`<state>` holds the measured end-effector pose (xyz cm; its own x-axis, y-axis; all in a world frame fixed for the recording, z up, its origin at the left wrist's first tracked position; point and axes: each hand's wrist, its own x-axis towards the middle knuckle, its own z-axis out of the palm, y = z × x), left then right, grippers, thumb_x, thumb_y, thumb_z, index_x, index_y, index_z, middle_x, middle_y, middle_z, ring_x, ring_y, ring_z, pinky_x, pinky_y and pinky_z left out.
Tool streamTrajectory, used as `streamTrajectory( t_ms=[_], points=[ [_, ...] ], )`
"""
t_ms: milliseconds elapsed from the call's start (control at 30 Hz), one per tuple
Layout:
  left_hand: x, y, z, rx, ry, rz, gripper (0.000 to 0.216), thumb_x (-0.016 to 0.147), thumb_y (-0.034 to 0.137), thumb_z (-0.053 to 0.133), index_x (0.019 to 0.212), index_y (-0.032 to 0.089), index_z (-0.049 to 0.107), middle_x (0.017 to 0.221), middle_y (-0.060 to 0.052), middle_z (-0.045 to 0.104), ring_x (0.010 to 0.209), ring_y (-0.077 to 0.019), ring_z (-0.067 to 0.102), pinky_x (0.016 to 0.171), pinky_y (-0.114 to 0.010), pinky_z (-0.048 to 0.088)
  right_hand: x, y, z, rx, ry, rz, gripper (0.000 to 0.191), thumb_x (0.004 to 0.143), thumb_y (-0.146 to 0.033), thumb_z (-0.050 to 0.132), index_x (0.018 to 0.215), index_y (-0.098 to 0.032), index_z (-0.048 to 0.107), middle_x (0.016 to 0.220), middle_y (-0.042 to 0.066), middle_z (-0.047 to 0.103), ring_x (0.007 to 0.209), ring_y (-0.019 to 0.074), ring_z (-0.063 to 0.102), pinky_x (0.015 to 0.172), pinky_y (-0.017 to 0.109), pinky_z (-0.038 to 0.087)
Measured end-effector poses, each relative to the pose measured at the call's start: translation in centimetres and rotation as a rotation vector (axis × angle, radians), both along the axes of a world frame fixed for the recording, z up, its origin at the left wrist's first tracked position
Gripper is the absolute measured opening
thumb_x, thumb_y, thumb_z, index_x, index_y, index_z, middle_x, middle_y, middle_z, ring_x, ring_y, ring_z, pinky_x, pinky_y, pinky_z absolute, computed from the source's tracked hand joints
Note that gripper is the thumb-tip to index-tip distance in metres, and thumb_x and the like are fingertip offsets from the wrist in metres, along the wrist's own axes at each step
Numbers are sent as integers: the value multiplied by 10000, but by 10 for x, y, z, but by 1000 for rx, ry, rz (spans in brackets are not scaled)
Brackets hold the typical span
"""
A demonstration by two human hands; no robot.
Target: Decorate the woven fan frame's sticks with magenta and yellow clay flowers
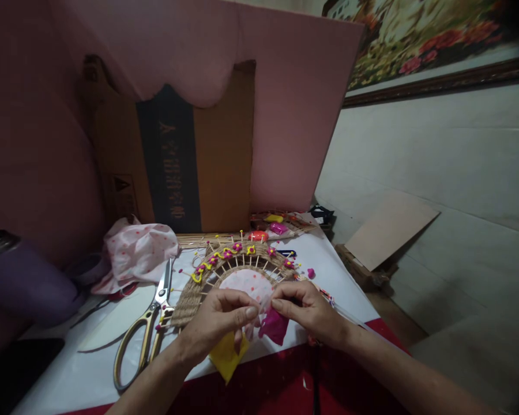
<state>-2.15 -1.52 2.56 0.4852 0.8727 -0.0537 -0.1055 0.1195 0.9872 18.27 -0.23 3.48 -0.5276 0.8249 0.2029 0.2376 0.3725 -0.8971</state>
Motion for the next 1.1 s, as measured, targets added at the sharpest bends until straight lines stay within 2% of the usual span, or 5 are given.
streamTrajectory(
  t_ms=[267,567,967,1100],
  points=[
    [1,1,0,5,-28,9,251,753,340,634,650,112,663,537,-12,609,400,-63,496,401,-167,385,-2,1,-3,-80,-10,-26,248,823,-300,504,649,-133,560,565,-27,443,544,99,397,519,226,320],
    [1,1,5,1,64,36,278,728,372,651,631,113,678,524,-20,610,372,-52,473,380,-158,365,-4,0,-11,-92,40,-57,252,821,-290,504,625,-140,557,560,-27,449,543,99,399,528,223,321],
    [3,-1,-1,-45,123,34,246,696,377,676,687,131,669,495,1,608,363,-66,477,381,-172,393,-7,-4,-11,-22,-21,-115,248,797,-247,503,576,-145,548,529,-30,439,528,95,395,509,209,319],
    [5,0,0,-20,135,37,254,700,374,659,627,133,630,469,-1,606,368,-71,490,378,-164,379,-7,-5,-14,9,-33,-119,236,802,-221,499,588,-146,566,536,-26,463,529,95,410,506,206,326]
  ],
)
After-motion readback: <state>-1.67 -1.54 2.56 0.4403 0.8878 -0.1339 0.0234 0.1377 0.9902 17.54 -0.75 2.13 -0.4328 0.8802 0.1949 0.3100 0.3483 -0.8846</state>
